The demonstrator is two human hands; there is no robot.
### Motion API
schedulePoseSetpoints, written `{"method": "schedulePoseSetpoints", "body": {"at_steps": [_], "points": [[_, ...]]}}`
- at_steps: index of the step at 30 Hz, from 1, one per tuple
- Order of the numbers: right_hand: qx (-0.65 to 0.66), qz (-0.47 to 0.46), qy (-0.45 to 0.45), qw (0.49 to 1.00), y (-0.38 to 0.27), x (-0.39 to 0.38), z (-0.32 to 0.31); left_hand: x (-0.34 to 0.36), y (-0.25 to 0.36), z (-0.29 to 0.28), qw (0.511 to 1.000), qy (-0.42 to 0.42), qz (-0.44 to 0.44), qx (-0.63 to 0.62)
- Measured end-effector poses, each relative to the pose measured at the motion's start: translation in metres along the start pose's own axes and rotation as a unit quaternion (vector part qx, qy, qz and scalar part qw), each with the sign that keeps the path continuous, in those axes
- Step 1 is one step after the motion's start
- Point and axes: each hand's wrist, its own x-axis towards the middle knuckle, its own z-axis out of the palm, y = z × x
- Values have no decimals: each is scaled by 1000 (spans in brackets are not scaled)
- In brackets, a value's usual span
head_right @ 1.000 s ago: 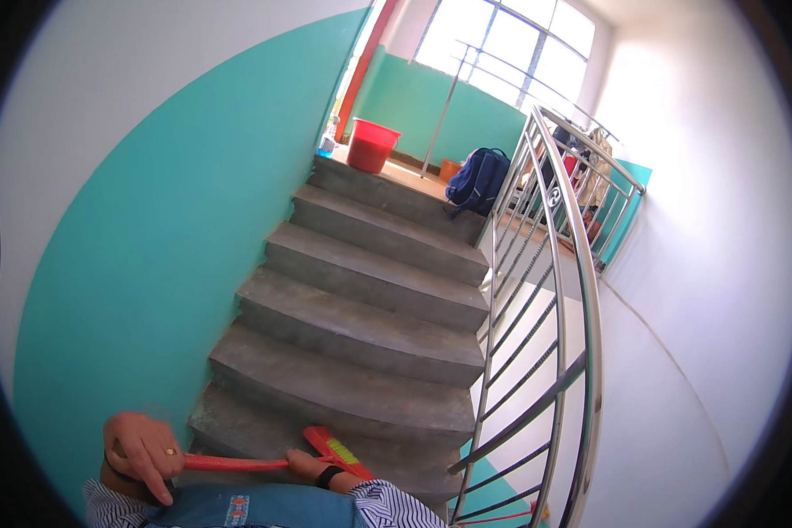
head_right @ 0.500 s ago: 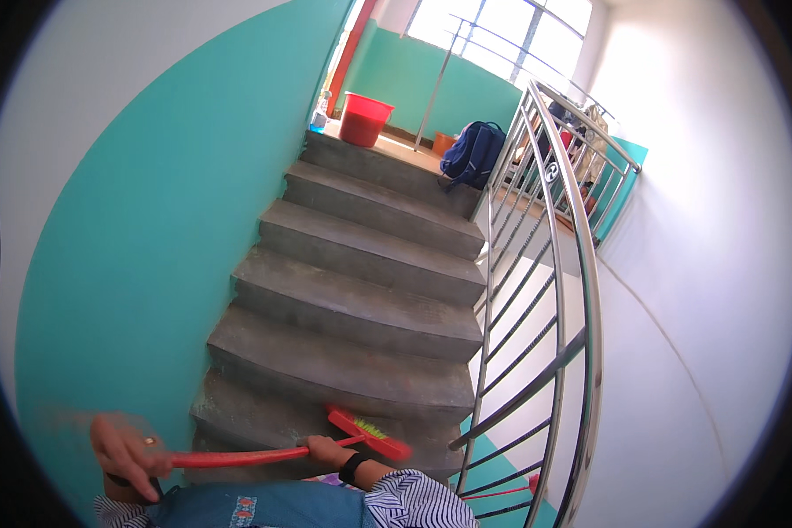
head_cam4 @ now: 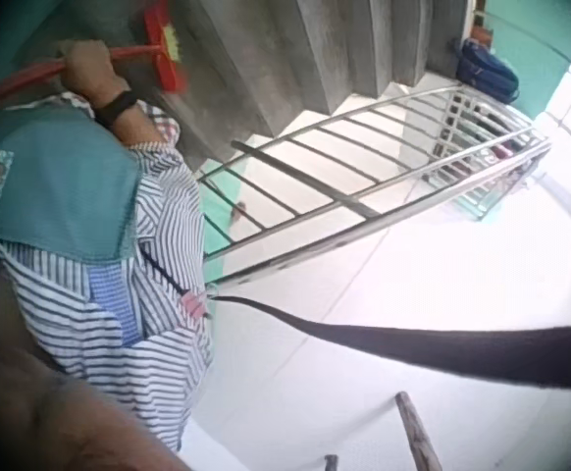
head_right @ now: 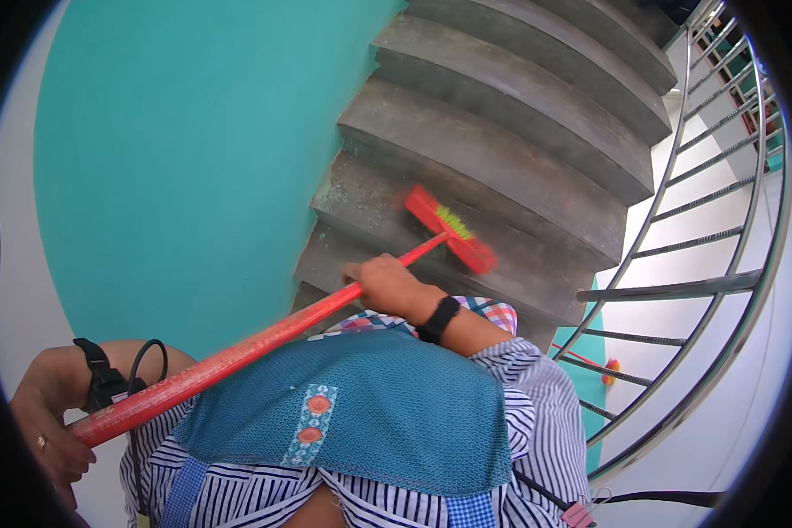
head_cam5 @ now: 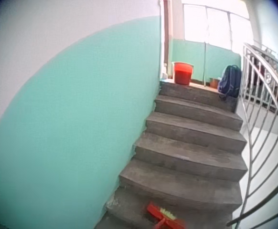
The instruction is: The person sweeps concrete stairs using a broom, moving the broom along the corners and surfaces of each step.
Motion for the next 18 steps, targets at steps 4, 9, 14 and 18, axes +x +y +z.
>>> {"method": "schedulePoseSetpoints", "body": {"at_steps": [4, 9, 14, 18], "points": [[-25, 65, 63, 996, 68, -39, -5, 38, -118, -26, 990, 130, 45, 42], [-84, -3, 74, 994, 104, 23, 13, 34, -125, -21, 989, 145, 3, 42], [-121, -43, 136, 982, 84, 104, 16, 31, -89, -18, 983, 140, -73, 91], [-24, -35, 193, 980, 27, 100, 21, 24, -50, 15, 972, 183, 16, 146]]}}
